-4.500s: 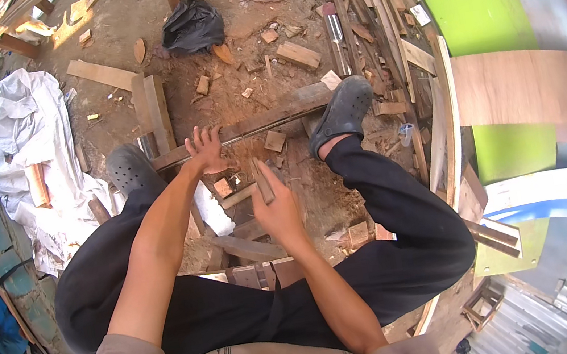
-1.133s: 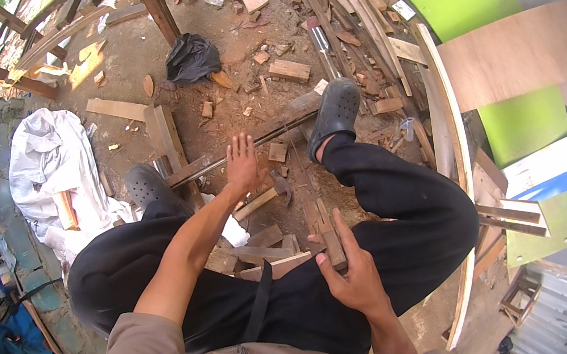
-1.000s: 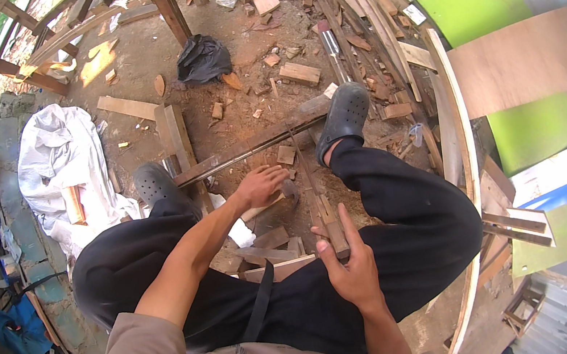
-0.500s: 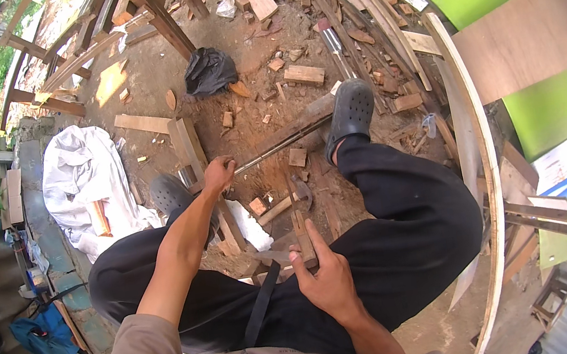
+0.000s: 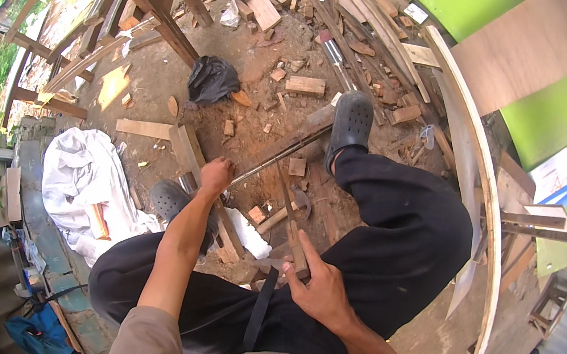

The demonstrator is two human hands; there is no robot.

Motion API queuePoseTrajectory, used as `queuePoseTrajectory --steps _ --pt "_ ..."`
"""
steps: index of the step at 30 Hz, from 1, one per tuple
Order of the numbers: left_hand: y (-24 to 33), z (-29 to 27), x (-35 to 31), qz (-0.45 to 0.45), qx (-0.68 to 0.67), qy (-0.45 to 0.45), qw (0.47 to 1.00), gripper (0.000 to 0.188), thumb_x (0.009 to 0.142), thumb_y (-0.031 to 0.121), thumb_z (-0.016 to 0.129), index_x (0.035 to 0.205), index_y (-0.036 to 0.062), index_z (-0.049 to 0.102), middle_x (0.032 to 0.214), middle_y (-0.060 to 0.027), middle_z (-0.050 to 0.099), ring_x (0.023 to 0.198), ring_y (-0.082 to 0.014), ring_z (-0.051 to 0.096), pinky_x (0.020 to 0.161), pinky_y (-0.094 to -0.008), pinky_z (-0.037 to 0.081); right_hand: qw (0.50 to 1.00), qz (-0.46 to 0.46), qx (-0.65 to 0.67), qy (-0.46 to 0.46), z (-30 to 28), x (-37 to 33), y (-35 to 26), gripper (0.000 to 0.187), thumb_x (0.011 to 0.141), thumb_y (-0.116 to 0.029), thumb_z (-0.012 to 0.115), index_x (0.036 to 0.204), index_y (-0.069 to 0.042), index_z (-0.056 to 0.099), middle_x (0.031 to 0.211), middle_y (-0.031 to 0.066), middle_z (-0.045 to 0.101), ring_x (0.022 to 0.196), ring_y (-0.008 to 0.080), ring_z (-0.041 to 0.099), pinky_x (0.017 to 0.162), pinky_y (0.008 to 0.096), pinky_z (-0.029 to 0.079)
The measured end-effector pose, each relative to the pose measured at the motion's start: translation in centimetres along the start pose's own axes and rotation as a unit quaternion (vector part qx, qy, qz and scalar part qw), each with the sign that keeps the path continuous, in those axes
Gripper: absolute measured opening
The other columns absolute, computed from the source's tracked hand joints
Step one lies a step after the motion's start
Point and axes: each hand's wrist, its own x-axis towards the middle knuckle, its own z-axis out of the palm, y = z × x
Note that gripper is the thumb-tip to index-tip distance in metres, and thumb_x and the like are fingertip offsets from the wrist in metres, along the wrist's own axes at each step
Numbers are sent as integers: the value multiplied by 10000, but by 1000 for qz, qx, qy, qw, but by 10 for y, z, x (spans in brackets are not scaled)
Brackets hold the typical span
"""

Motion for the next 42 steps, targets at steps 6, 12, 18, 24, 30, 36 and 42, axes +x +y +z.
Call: queuePoseTrajectory --steps 6,12,18,24,30,36,42 --pt "7 -11 4 -31 0 -45 999 270 964 282 583 1027 63 727 1121 -165 712 1075 -372 686 904 -494 551 999 42 -11 -19 0 0 -6 603 981 -177 687 1483 75 470 1048 294 738 1029 370 752 868 383 565" --pt "-4 7 -3 -198 -148 27 969 337 1024 326 513 1087 46 691 1151 -211 711 1093 -419 672 931 -526 528 999 29 -15 -15 2 -1 -7 596 984 -189 690 1476 75 481 1053 303 734 1033 363 752 867 384 565" --pt "-15 -6 35 -295 -342 182 873 441 1054 383 469 1239 20 637 1149 -248 714 1094 -457 663 943 -528 511 1000 15 -6 -7 5 -3 4 609 983 -200 692 1486 65 475 1055 293 739 1020 352 753 860 385 570" --pt "-34 -23 37 -359 -211 20 909 784 1012 551 477 1557 3 352 1390 -256 608 1253 -489 586 1072 -524 458 1000 8 -13 -11 8 -2 2 610 985 -230 683 1491 46 482 1073 321 720 1026 414 740 844 405 576" --pt "29 7 1 -204 -132 -78 967 866 997 583 502 1597 -6 296 1660 -263 286 1564 -398 224 1250 -552 221 997 62 -9 34 3 1 12 603 995 -259 680 1488 35 496 1060 297 738 1030 377 748 855 393 574" --pt "107 20 5 -94 -81 -53 991 884 989 514 569 1591 -58 263 1689 -269 202 1577 -458 128 1277 -532 161 993 51 53 91 7 6 8 580 1007 -202 676 1507 26 488 912 166 753 827 191 736 770 322 569" --pt "160 -8 6 213 -21 -255 943 650 959 405 615 1469 25 483 1503 -212 516 1428 -378 458 1170 -502 364 986 66 74 132 1 10 14 554 1014 -162 663 1504 33 492 848 94 723 687 120 654 646 277 539"
